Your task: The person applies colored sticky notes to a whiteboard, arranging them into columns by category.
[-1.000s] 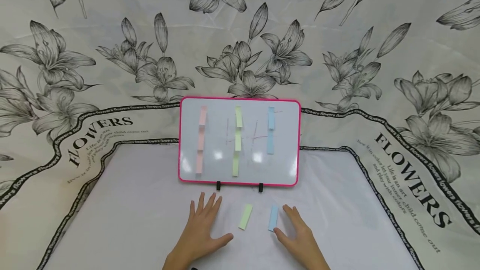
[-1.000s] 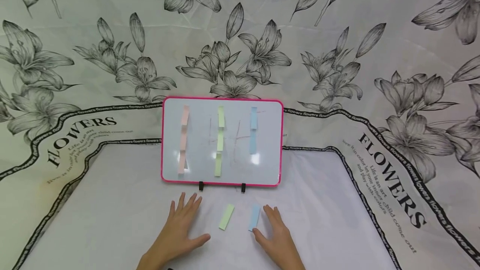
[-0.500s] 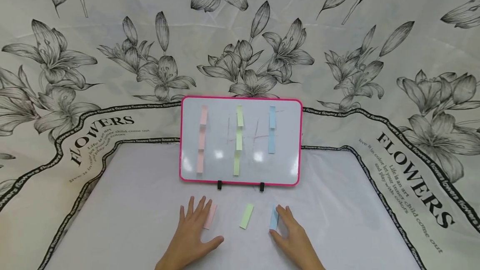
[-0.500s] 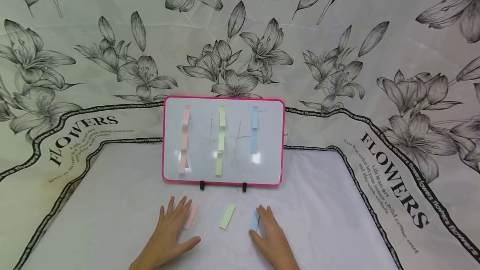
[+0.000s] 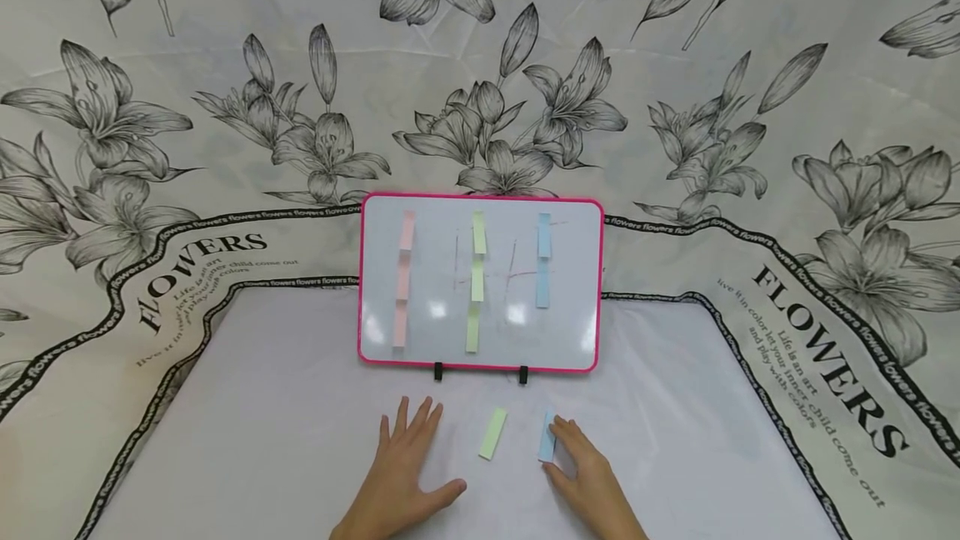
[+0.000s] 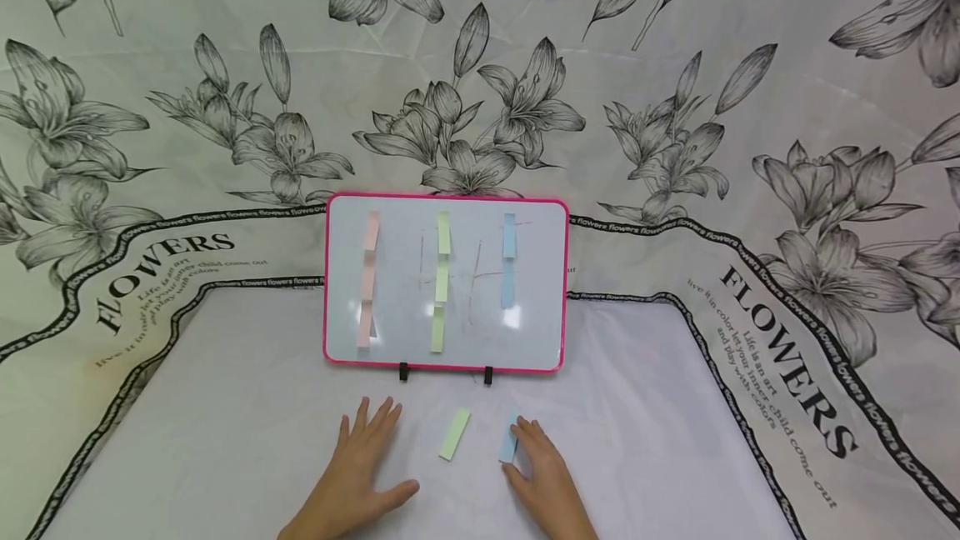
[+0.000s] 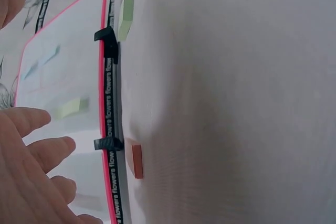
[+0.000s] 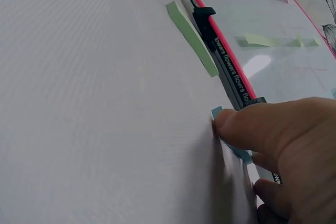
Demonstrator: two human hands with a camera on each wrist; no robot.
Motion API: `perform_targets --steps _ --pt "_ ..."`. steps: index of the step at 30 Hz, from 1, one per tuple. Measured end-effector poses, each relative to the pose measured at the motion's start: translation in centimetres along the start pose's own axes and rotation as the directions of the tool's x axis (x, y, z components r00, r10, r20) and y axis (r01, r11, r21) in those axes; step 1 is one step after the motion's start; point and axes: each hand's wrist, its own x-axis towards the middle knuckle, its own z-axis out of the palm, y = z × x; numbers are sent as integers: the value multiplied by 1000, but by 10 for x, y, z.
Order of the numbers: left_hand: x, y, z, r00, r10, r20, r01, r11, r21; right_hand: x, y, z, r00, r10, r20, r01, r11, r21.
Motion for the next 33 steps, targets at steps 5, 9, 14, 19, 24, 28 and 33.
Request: perform_targets --steps 5,9,14,19,24,28,33 --pt "-2 3 4 999 27 -17 -27 1000 7 1 -3 -2 999 30 22 -29 999 -12" --pt "-3 4 5 999 33 -19 -33 999 10 1 -4 -4 998 50 25 -50 999 3" --pt "-4 4 5 999 35 -24 -34 999 20 -1 -2 -6 1000 18 -25 -18 1000 23" --pt "-4 5 4 999 39 -24 -39 999 17 -2 -3 -7 998 11 -60 -10 1000 29" --pt "-3 6 3 998 51 -24 -50 999 14 -1 -3 -7 996 -6 -92 8 1000 21" --pt "-3 7 2 998 65 -26 -65 998 10 0 0 -8 993 -17 -118 19 1000 17" --pt "-2 8 1 996 84 -18 -83 996 18 1 3 -7 992 -14 -122 19 999 38"
